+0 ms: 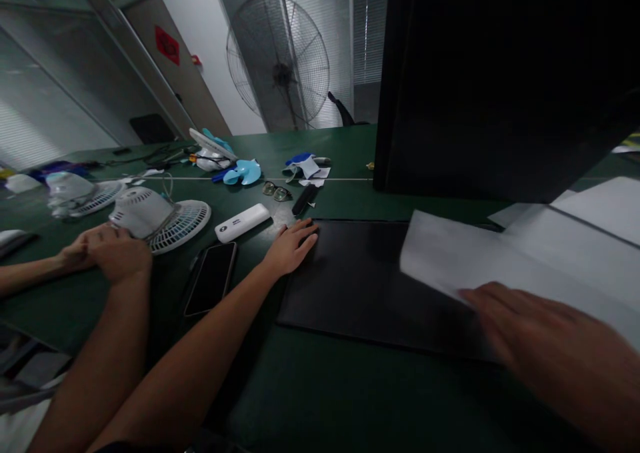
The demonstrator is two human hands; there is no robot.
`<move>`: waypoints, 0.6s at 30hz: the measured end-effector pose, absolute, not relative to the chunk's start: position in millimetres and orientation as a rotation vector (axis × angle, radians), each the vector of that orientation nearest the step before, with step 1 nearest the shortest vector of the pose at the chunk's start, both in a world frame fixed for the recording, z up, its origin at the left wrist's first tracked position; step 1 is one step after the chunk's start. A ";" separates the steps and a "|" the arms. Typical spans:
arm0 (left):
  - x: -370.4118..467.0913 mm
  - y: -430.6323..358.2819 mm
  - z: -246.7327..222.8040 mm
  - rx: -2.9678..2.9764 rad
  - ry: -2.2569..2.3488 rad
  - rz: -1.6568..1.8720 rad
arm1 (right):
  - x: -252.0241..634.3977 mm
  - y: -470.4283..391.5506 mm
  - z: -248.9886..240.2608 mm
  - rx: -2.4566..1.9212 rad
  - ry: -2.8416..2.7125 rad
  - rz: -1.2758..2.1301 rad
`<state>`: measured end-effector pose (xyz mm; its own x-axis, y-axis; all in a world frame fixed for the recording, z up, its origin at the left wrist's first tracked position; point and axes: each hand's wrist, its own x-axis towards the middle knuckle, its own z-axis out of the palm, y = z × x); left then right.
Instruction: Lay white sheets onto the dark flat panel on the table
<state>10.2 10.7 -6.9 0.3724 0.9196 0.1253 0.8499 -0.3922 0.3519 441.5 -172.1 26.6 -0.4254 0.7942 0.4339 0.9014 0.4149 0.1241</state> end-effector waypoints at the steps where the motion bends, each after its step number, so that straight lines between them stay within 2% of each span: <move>1: 9.6 11.3 -7.7 2.397 1.568 0.464 | 419.6 -177.1 26.6 -1.312 -2.458 -0.571; 4: 7.7 11.6 -9.1 2.388 1.506 0.509 | 378.3 -183.5 19.4 -0.996 -2.622 -0.605; 10: 4.0 10.0 -7.6 2.441 1.337 0.451 | 362.8 -185.6 19.3 -0.849 -2.758 -0.311; 14: 3.0 13.8 -12.5 2.412 1.387 0.505 | 371.4 -183.4 27.8 -0.864 -2.751 -0.145; 18: 1.2 21.5 -19.8 2.286 1.547 0.690 | 385.4 -177.3 24.6 -0.982 -2.641 -0.225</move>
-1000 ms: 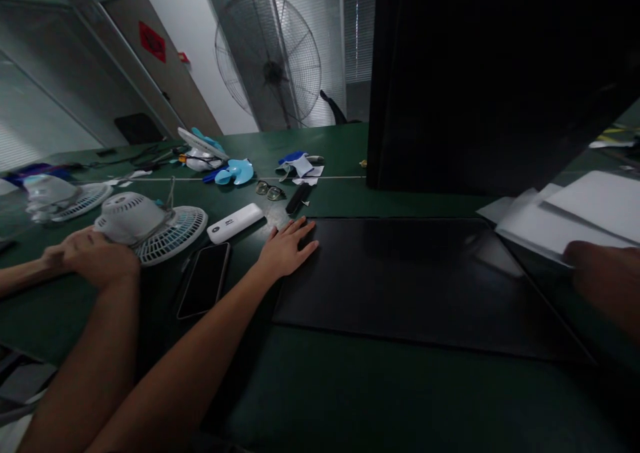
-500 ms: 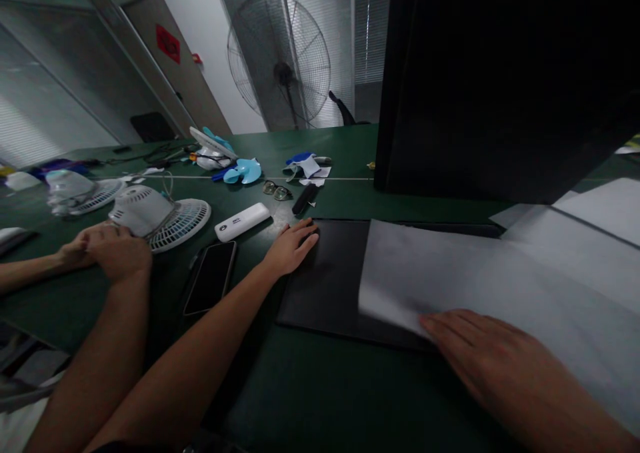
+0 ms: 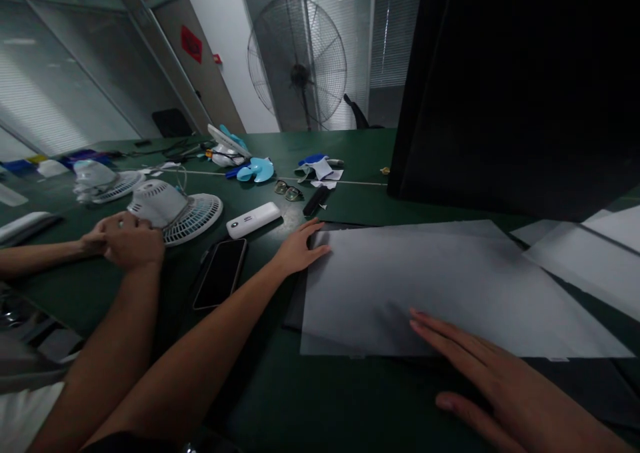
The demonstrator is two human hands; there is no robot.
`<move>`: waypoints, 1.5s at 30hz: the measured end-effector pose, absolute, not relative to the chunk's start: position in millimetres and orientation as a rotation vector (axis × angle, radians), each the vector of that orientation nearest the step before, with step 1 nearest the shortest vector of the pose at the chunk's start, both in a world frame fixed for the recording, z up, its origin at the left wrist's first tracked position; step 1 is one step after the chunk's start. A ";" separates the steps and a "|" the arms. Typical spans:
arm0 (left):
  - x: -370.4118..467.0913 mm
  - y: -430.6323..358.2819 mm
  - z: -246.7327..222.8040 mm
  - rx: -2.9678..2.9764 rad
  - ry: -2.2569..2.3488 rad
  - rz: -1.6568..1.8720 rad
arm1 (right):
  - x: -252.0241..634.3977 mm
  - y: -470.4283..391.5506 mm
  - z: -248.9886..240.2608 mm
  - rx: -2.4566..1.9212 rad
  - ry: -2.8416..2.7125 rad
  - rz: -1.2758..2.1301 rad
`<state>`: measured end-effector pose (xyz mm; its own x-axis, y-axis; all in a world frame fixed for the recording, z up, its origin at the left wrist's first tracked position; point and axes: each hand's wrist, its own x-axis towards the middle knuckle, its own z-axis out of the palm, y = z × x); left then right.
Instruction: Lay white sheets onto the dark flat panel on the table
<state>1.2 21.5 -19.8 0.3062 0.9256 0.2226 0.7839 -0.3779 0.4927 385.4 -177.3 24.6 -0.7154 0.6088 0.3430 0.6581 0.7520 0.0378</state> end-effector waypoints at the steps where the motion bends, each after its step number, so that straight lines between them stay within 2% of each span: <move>1: 0.8 22.8 -20.5 2.258 1.599 0.710 | 387.6 -176.8 23.3 -0.971 -2.635 -0.234; 7: 2.9 19.9 -15.0 2.265 1.733 0.602 | 388.9 -180.8 22.6 -0.773 -2.688 -0.130; 13: 8.1 15.9 -10.5 2.353 1.747 0.350 | 396.2 -173.4 9.6 -1.061 -2.617 -0.261; 20: 5.8 26.4 -19.7 2.264 1.824 0.534 | 391.9 -172.4 -6.4 -1.130 -2.638 -0.295; 33: 5.0 20.5 -17.6 2.342 1.744 0.371 | 385.3 -170.0 -1.0 -1.028 -2.769 -0.246; 38: 4.6 19.4 -15.7 2.307 1.732 0.420 | 389.1 -167.7 -2.2 -1.107 -2.687 -0.308; 45: 4.6 19.4 -17.6 2.366 1.745 0.433 | 397.2 -161.0 -4.8 -1.006 -2.708 -0.378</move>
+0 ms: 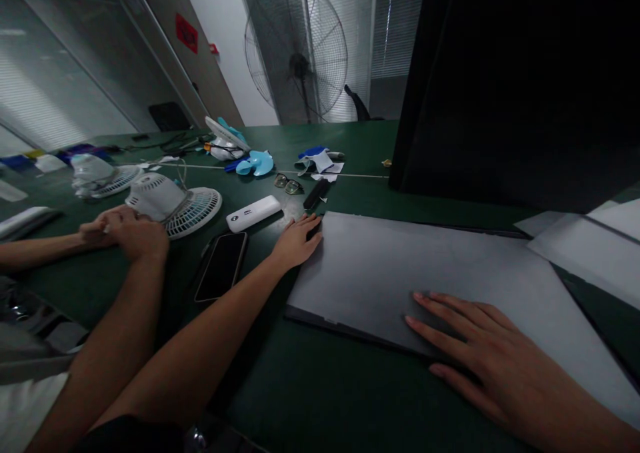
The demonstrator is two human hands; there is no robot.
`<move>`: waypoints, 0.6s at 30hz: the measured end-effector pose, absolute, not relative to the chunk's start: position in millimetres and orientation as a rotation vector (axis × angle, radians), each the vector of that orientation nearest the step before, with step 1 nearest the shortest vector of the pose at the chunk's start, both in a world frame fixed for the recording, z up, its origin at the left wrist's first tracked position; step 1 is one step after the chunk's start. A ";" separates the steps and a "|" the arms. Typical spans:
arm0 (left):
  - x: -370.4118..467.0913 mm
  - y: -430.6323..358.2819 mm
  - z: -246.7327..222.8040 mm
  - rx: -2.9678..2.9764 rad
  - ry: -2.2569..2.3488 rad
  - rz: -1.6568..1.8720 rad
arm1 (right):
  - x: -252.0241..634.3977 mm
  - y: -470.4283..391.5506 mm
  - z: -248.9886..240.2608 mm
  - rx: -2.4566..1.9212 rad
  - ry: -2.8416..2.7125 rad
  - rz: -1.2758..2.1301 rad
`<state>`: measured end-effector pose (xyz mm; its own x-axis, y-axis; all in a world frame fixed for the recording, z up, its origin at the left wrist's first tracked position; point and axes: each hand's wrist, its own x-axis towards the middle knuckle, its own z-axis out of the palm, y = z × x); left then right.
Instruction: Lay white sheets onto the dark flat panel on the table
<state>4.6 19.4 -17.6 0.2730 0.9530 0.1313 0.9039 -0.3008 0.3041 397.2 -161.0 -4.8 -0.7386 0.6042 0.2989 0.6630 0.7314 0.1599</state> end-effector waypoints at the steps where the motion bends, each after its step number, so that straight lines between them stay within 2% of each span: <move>1: 4.9 19.2 -17.8 2.359 1.747 0.448 | 397.9 -161.0 -4.7 -0.992 -2.702 -0.378; 12: 5.1 19.0 -15.6 2.355 1.726 0.384 | 397.7 -163.8 -5.1 -1.026 -2.696 -0.216; 18: 4.8 15.4 -13.5 2.351 1.739 0.324 | 401.2 -161.6 -9.7 -1.006 -2.696 -0.240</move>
